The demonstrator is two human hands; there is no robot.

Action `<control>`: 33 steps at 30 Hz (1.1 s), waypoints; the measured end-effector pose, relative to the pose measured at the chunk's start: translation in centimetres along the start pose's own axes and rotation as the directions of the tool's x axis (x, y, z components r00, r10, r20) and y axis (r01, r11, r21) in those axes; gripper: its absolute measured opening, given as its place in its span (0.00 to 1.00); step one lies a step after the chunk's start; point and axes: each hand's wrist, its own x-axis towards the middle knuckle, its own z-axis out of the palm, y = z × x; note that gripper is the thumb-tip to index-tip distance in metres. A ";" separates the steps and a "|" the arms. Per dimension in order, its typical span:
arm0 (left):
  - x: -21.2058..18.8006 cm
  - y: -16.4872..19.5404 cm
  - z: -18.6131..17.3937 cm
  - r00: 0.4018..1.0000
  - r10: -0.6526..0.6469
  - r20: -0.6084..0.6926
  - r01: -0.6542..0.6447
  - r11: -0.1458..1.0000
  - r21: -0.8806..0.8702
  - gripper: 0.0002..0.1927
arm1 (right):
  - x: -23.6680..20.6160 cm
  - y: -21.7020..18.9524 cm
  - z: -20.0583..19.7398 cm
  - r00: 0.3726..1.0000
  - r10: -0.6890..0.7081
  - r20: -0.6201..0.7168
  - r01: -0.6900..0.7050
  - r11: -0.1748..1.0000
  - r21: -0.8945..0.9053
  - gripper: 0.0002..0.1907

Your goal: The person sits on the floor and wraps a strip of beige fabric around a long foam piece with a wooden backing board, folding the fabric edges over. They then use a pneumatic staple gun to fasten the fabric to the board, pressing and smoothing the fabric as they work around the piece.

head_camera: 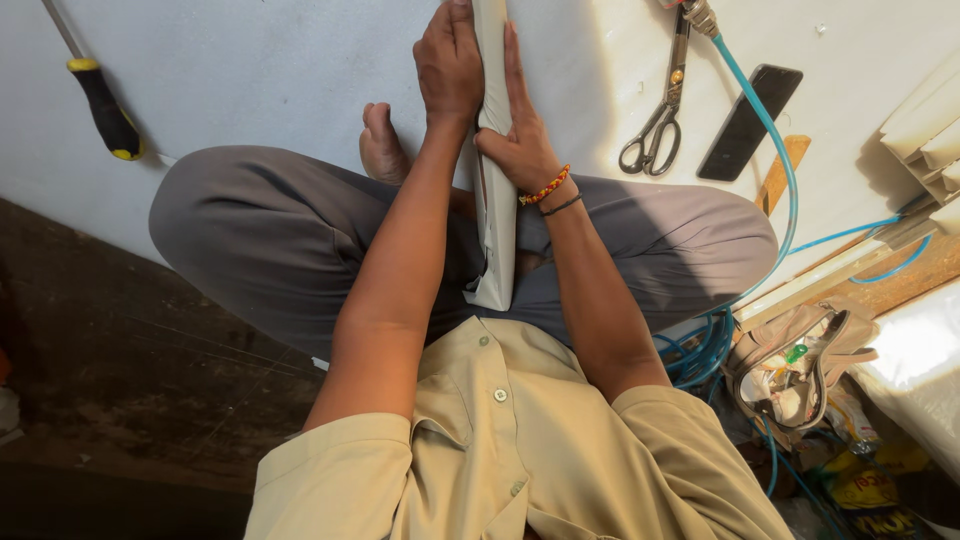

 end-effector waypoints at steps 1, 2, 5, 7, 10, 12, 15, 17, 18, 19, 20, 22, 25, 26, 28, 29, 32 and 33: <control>0.0 -0.2 0.0 0.999 0.050 -0.008 -0.050 0.999 0.018 0.26 | -0.2 -0.1 0.0 0.999 -0.052 -0.003 0.052 0.990 -0.131 0.60; 0.1 -0.2 0.0 0.994 0.103 -0.017 -0.103 0.994 0.037 0.26 | -0.2 -0.2 0.0 0.999 -0.044 -0.001 0.043 0.987 -0.152 0.59; 0.3 -0.2 0.1 0.999 0.031 0.031 -0.032 0.999 0.007 0.25 | 0.5 -0.3 -0.2 0.996 0.090 0.018 -0.090 0.996 0.004 0.55; 0.4 0.2 0.1 0.998 -0.001 0.059 0.003 1.000 -0.028 0.25 | 1.6 -0.1 -0.5 0.998 0.043 0.034 -0.047 0.991 0.124 0.61; 0.5 0.5 0.0 0.997 0.053 0.050 -0.050 0.997 -0.063 0.24 | 3.1 0.1 -1.1 0.996 -0.010 0.087 -0.012 0.968 0.251 0.64; 0.5 0.3 0.0 0.997 0.071 0.041 -0.068 0.995 -0.070 0.23 | 3.4 0.1 -1.3 0.992 0.057 0.114 -0.087 0.955 0.283 0.64; 0.6 -0.4 0.2 0.991 0.132 0.020 -0.131 0.991 -0.032 0.23 | 3.3 -0.2 -1.4 0.962 0.243 0.124 -0.266 0.936 0.233 0.64; 0.6 -0.9 0.5 0.991 0.136 0.006 -0.136 0.991 -0.019 0.22 | 3.1 -0.5 -1.4 0.946 0.294 0.135 -0.314 0.935 0.163 0.63; 0.6 -1.1 0.5 0.990 0.141 -0.004 -0.141 0.990 -0.011 0.22 | 3.1 -0.6 -1.4 0.962 0.239 0.135 -0.252 0.963 0.092 0.62; 0.6 -1.2 0.6 0.990 0.139 -0.017 -0.139 0.990 0.001 0.22 | 3.1 -0.8 -1.5 0.974 0.184 0.136 -0.188 0.982 0.021 0.62; 0.6 -1.2 0.7 0.990 0.138 -0.031 -0.138 0.990 0.012 0.21 | 3.1 -0.9 -1.5 0.982 0.126 0.140 -0.120 0.992 -0.050 0.62; 0.7 -1.1 0.7 0.990 0.133 -0.043 -0.132 0.991 0.028 0.21 | 3.3 -1.0 -1.6 0.987 -0.093 0.133 0.117 0.975 -0.188 0.64; 0.6 -0.7 0.6 0.996 0.092 -0.017 -0.092 0.996 0.003 0.22 | 3.8 -0.8 -1.6 0.932 -0.356 0.068 0.358 0.874 -0.330 0.70; 0.6 -0.4 0.5 0.997 0.071 -0.003 -0.071 0.997 -0.028 0.22 | 4.0 -0.6 -1.5 0.897 -0.441 0.038 0.423 0.828 -0.368 0.72; 0.5 0.0 0.4 0.998 0.054 0.012 -0.053 0.997 -0.059 0.22 | 4.5 0.0 -1.5 0.998 -0.045 0.031 0.046 0.999 -0.025 0.67; 0.6 0.1 0.4 0.998 0.067 0.010 -0.066 0.996 -0.064 0.23 | 4.7 0.4 -1.5 0.984 0.154 0.094 -0.167 0.974 0.150 0.65; 0.8 0.1 0.4 0.992 0.127 -0.011 -0.127 0.990 -0.058 0.24 | 4.7 1.5 -1.4 0.979 0.182 0.093 -0.203 0.931 0.304 0.64; 0.8 0.0 0.4 0.989 0.144 -0.017 -0.145 0.988 -0.053 0.24 | 4.6 1.8 -1.5 0.975 0.197 0.103 -0.217 0.944 0.249 0.64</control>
